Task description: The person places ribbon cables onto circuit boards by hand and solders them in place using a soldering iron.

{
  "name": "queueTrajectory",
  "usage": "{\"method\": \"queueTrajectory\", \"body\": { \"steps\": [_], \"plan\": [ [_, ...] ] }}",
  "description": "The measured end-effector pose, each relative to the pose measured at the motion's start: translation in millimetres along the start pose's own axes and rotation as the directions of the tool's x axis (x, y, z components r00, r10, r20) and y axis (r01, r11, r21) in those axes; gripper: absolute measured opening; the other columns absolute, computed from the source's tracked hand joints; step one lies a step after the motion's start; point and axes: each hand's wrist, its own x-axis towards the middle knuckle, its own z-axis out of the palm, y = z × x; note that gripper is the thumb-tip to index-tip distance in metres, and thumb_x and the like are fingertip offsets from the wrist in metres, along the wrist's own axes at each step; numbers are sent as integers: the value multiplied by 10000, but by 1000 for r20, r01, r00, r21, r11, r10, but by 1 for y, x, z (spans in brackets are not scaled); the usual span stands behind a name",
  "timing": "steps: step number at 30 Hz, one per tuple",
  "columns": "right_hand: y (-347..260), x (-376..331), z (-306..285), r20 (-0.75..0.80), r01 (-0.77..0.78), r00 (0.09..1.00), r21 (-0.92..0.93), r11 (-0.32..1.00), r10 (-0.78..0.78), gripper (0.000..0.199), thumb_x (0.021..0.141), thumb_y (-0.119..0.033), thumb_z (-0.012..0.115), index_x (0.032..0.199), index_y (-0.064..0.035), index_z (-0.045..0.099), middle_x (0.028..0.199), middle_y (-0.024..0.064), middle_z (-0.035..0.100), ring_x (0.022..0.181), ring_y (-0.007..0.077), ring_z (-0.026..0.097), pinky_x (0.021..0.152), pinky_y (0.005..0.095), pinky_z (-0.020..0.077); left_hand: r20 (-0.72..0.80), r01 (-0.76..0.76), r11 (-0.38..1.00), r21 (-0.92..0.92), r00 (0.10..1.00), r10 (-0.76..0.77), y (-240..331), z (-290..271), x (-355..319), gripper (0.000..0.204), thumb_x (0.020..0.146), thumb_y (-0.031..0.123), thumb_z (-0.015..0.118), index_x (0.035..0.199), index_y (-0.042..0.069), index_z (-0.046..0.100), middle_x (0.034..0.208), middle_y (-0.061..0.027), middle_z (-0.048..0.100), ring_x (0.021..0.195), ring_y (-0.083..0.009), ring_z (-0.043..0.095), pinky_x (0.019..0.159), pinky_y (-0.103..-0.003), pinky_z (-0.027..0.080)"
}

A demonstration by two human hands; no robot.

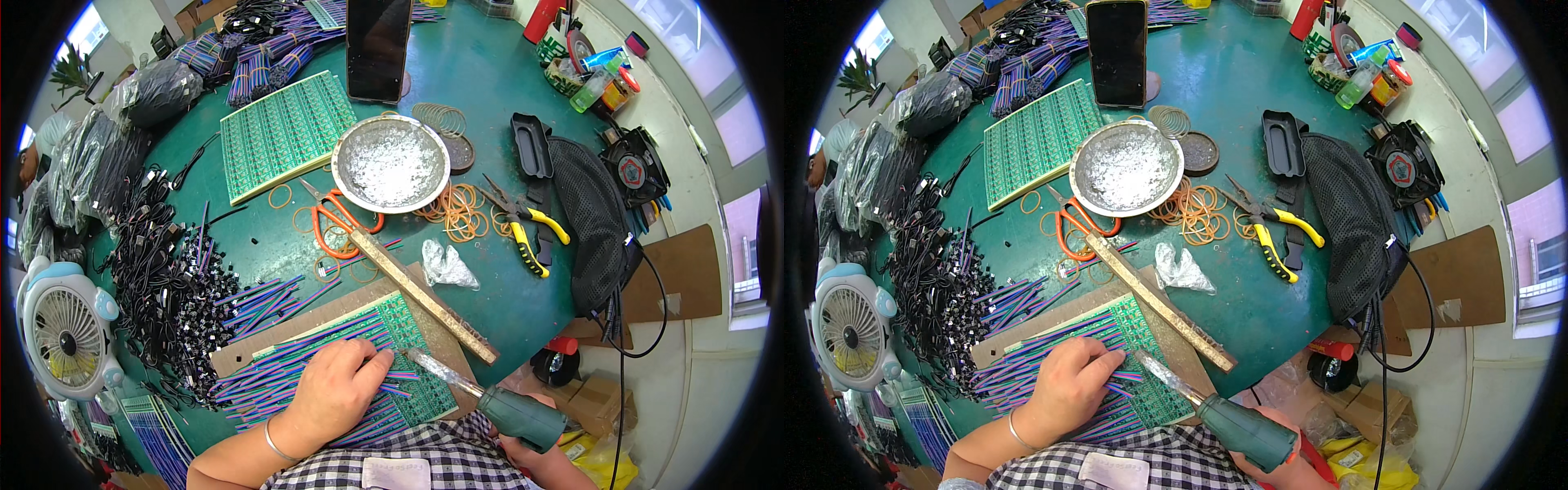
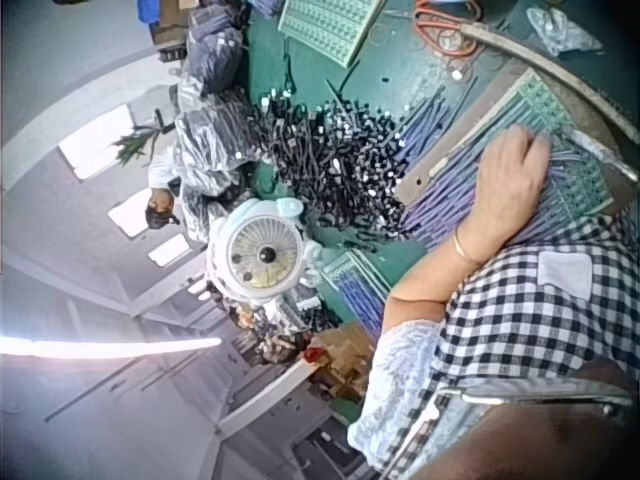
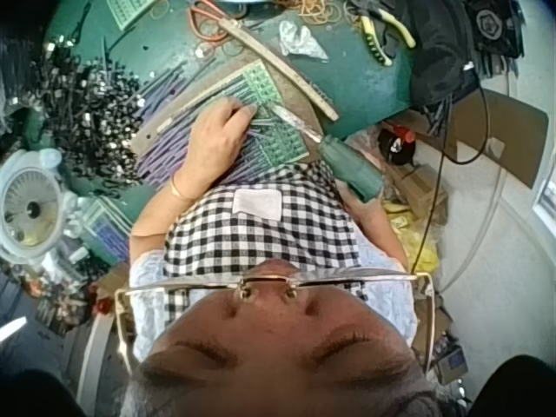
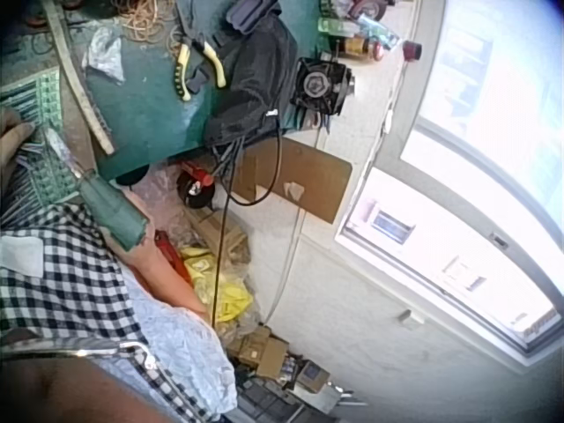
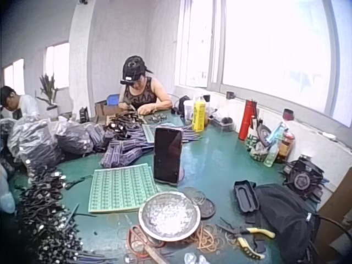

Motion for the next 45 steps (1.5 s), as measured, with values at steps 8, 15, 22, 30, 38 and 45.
{"method": "queueTrajectory", "body": {
  "steps": [8,15,22,30,38,45],
  "plan": [
    [-8,3,0,-42,113,992,-129,985,-119,89,752,-60,585,815,-17,633,683,56,632,597,163,616,601,272,489,36,21,1000,21,999,-22,1,-2,-1,217,735,81,604,947,42,628,839,-76,553,746,-238,567,633,-342,483],
    [-2,3,-3,34,60,998,-73,996,-58,104,758,-58,587,837,-7,631,690,59,630,576,161,617,590,271,496,40,11,1000,27,999,-12,1,-2,-2,228,732,82,604,955,41,631,848,-77,557,757,-238,571,647,-339,489],
    [-1,1,0,4,-11,1000,-3,1000,11,100,767,-52,577,844,-14,627,699,36,634,582,154,614,635,297,488,32,11,1000,28,999,-12,1,0,-1,222,733,82,602,950,42,631,842,-75,553,753,-239,568,646,-341,488],
    [7,18,-7,-151,65,985,-150,987,-88,184,789,-82,627,956,-4,613,826,68,654,689,163,642,781,324,475,-27,-10,1000,10,1000,10,0,1,1,340,590,20,679,927,40,639,816,-84,548,720,-249,562,612,-353,475],
    [-57,106,-14,-316,262,930,202,944,-190,309,896,-267,568,1076,-19,607,724,14,640,741,108,580,726,259,437,-17,27,1000,13,999,-27,-2,1,-9,313,609,22,675,919,40,632,819,-86,550,737,-261,571,630,-358,483],
    [-23,156,-2,-423,268,872,-4,963,-244,259,819,-29,621,1072,17,590,802,87,652,722,161,618,674,240,470,-9,2,1000,-6,1000,-2,0,5,-2,317,609,17,663,923,36,625,823,-91,553,740,-270,572,635,-364,486]
  ]
}}
